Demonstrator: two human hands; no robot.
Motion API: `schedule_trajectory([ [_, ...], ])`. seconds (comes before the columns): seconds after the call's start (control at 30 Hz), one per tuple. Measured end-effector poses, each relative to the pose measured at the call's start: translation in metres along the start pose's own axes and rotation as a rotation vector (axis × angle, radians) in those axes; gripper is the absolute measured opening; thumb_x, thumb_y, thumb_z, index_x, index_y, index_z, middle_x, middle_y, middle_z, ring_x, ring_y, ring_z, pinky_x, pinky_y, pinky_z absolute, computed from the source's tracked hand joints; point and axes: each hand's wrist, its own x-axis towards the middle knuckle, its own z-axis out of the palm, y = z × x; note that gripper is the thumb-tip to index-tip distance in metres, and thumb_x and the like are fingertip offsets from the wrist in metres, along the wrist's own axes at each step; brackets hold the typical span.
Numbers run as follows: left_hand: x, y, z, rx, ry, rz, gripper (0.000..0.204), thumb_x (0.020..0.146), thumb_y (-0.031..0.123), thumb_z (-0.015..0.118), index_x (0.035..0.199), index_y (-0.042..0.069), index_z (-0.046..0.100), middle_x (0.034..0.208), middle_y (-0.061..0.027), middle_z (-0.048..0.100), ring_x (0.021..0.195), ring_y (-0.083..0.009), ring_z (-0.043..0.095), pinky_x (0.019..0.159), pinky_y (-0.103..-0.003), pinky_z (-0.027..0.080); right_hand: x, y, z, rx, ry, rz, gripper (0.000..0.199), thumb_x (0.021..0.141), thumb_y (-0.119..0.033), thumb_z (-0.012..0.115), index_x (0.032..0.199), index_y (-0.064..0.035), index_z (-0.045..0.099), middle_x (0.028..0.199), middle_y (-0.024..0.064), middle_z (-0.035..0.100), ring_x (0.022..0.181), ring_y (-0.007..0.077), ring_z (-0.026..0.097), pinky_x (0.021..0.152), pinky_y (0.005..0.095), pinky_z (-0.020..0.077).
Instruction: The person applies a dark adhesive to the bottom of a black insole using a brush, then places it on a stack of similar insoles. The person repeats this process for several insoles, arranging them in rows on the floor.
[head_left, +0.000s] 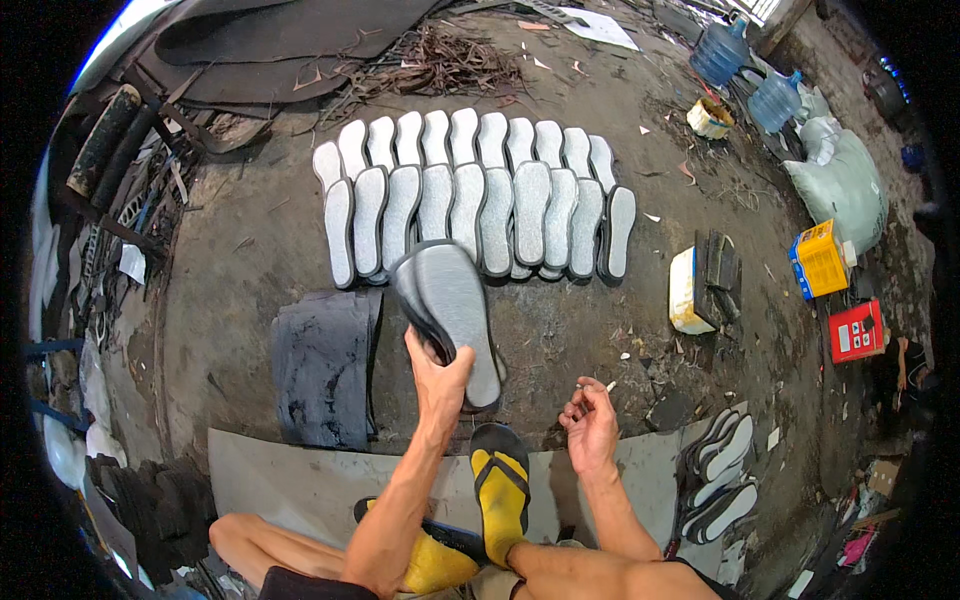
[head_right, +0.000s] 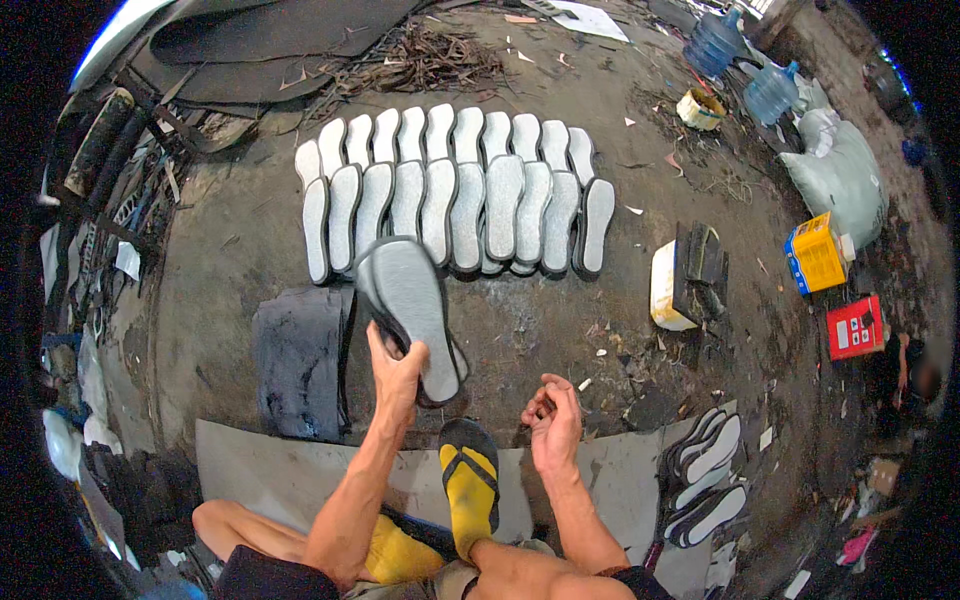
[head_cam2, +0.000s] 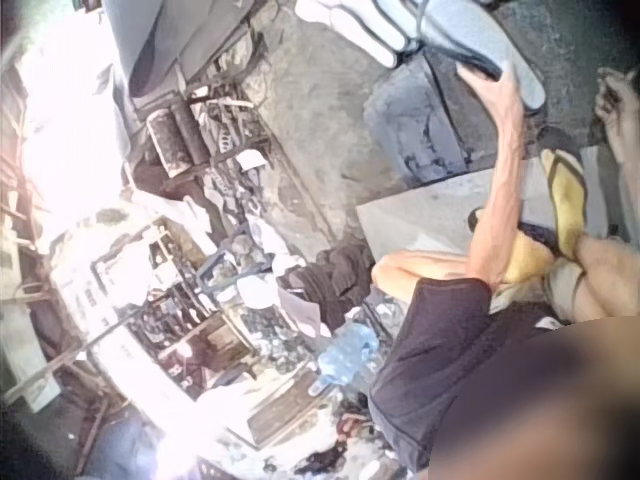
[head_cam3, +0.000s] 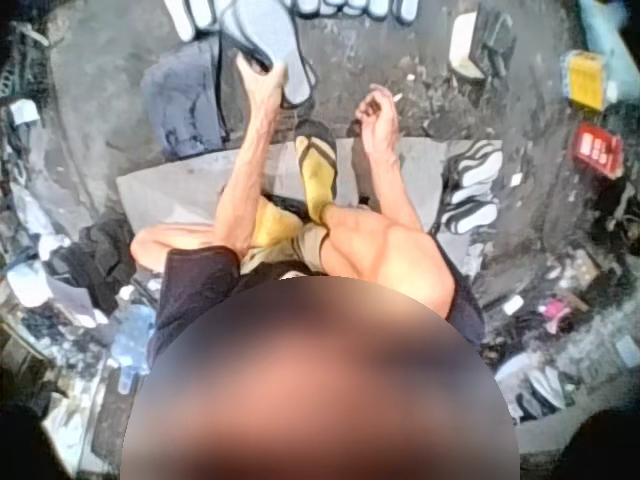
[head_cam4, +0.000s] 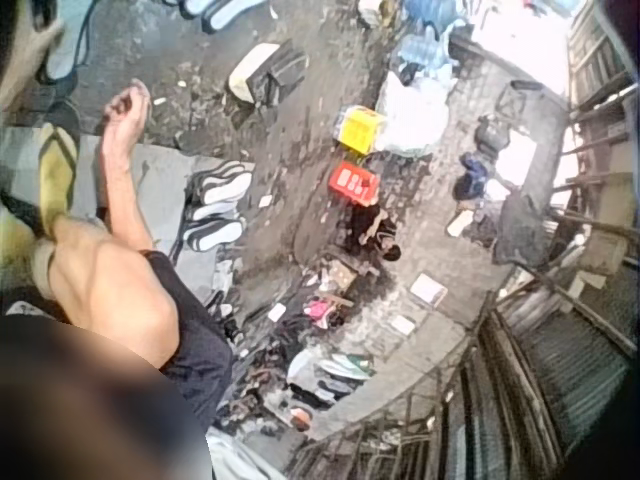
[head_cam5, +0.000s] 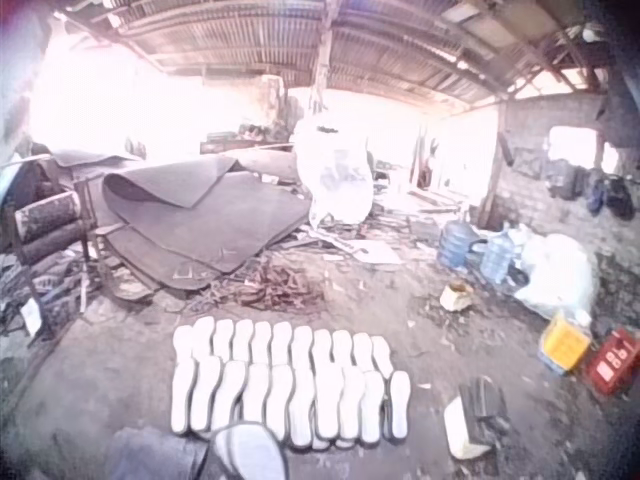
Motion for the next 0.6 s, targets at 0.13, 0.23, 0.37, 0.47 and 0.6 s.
schedule_trajectory([
  [0.13,0.001,-0.002,-0.026,0.849,-0.277,0.425,0.102,0.076,0.009,0.075,0.166,-0.001,0.029,0.128,-0.0258,0.063,0.122,-0.0422,0.064,0.108,-0.048,0.051,-0.001,-0.005,0.003,-0.379,-0.006,-0.106,0.055,0.103,-0.014,0.063,0.156,-0.0081,0.052,0.148,0.0120,0.059,0.120,0.0205,0.063,0.096,0.0378,0.0553],
  [0.23,0.007,-0.018,-0.037,1.284,-0.483,0.543,0.108,0.070,0.020,0.076,0.167,0.000,0.033,0.126,-0.0209,0.060,0.120,-0.0391,0.059,0.107,-0.048,0.046,0.007,-0.004,0.016,-0.849,-0.231,-0.419,0.076,0.096,-0.005,0.063,0.168,-0.0090,0.040,0.167,0.0168,0.047,0.144,0.0299,0.056,0.111,0.0442,0.0510],
  [0.37,0.013,-0.045,-0.047,1.308,-0.522,0.638,0.113,0.069,0.027,0.073,0.168,-0.005,0.028,0.134,-0.0215,0.057,0.124,-0.0389,0.055,0.111,-0.053,0.041,0.029,0.008,0.039,-1.173,-0.415,-0.641,0.095,0.085,0.004,0.058,0.174,-0.0051,0.024,0.177,0.0237,0.032,0.166,0.0406,0.027,0.135,0.0471,0.0253],
  [0.47,0.013,-0.053,-0.052,1.285,-0.511,0.674,0.117,0.069,0.028,0.073,0.170,-0.006,0.023,0.133,-0.0217,0.057,0.123,-0.0388,0.055,0.110,-0.052,0.041,0.051,0.019,0.052,-1.139,-0.476,-0.586,0.099,0.083,0.007,0.055,0.175,-0.0038,0.020,0.179,0.0243,0.028,0.167,0.0414,0.024,0.137,0.0451,0.0214],
  [0.6,0.015,-0.048,-0.053,1.288,-0.538,0.670,0.122,0.069,0.029,0.074,0.172,-0.006,0.018,0.133,-0.0223,0.057,0.122,-0.0387,0.056,0.109,-0.051,0.042,0.080,0.026,0.056,-1.043,-0.548,-0.567,0.094,0.084,0.007,0.055,0.173,-0.0019,0.027,0.177,0.0230,0.034,0.166,0.0377,0.029,0.136,0.0426,0.0233],
])
